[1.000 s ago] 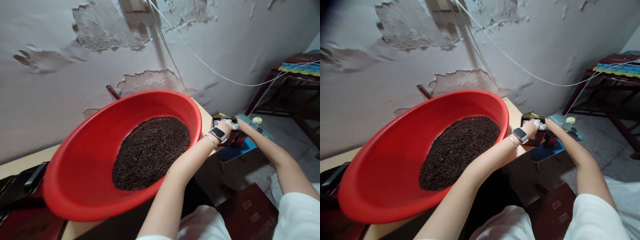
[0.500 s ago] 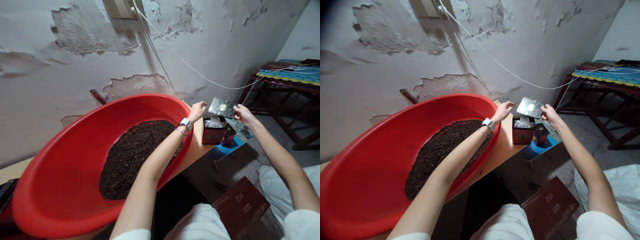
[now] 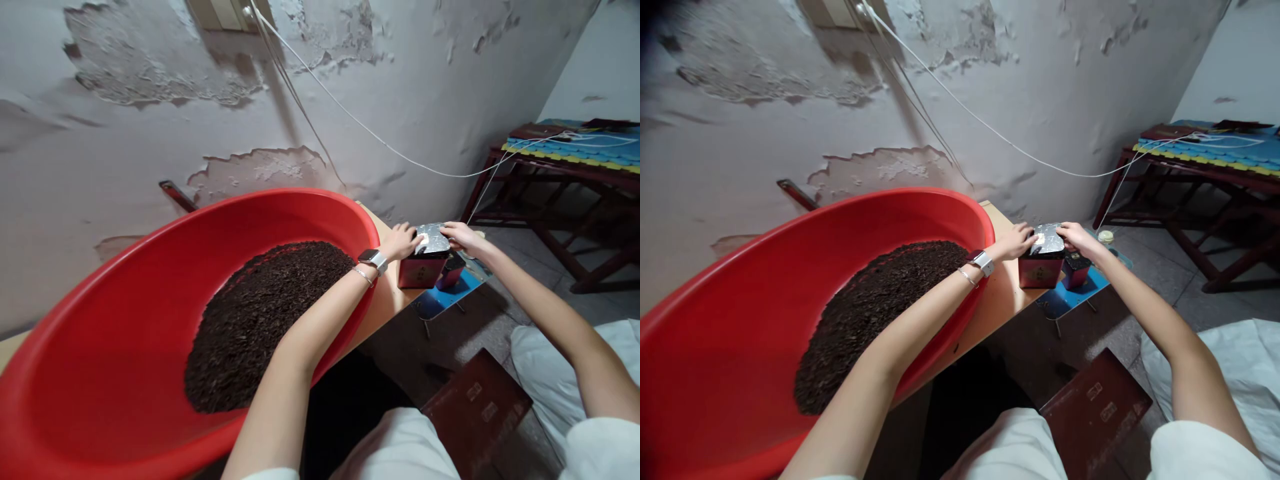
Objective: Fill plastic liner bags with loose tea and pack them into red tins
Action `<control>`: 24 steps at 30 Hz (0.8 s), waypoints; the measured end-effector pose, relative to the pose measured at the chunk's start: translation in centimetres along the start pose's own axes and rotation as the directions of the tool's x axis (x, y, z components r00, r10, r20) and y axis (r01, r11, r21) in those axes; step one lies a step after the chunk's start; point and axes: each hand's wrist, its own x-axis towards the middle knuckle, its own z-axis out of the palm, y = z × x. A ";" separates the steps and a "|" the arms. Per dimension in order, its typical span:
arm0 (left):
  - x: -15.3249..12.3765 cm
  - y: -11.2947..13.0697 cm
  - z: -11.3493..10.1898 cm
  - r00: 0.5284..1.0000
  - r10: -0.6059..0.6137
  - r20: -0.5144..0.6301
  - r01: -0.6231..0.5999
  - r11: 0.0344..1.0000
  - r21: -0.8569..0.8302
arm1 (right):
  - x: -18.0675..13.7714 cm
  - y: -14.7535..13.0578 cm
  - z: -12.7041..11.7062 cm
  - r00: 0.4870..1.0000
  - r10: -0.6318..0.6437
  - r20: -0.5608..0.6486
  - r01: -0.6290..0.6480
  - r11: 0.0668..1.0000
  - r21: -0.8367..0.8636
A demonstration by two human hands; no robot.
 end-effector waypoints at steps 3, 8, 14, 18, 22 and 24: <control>-0.2 -0.1 0.8 0.980 -0.003 0.198 -0.018 0.995 0.101 | -0.3 0.6 0.4 0.940 -0.230 -0.252 0.081 0.869 -0.488; -0.7 -0.1 1.4 0.975 0.002 0.224 -0.051 0.976 0.213 | 0.9 1.3 2.2 0.962 -0.054 -0.269 -0.060 0.916 -0.398; -0.6 -0.2 1.4 0.965 0.019 0.261 -0.095 0.954 0.283 | 2.4 3.4 4.2 0.971 0.118 -0.207 -0.107 0.992 0.065; -0.6 -0.2 1.4 0.964 0.022 0.266 -0.094 0.961 0.262 | 2.5 4.2 3.9 0.970 0.052 -0.239 -0.042 0.998 0.046; -0.6 -0.3 1.8 0.967 0.028 0.253 -0.091 0.966 0.240 | 2.6 4.3 3.7 0.969 -0.001 -0.245 0.000 1.000 -0.006; -0.5 -0.4 1.9 0.967 0.026 0.252 -0.087 0.968 0.235 | 2.7 4.2 3.7 0.968 -0.012 -0.251 0.010 1.000 -0.009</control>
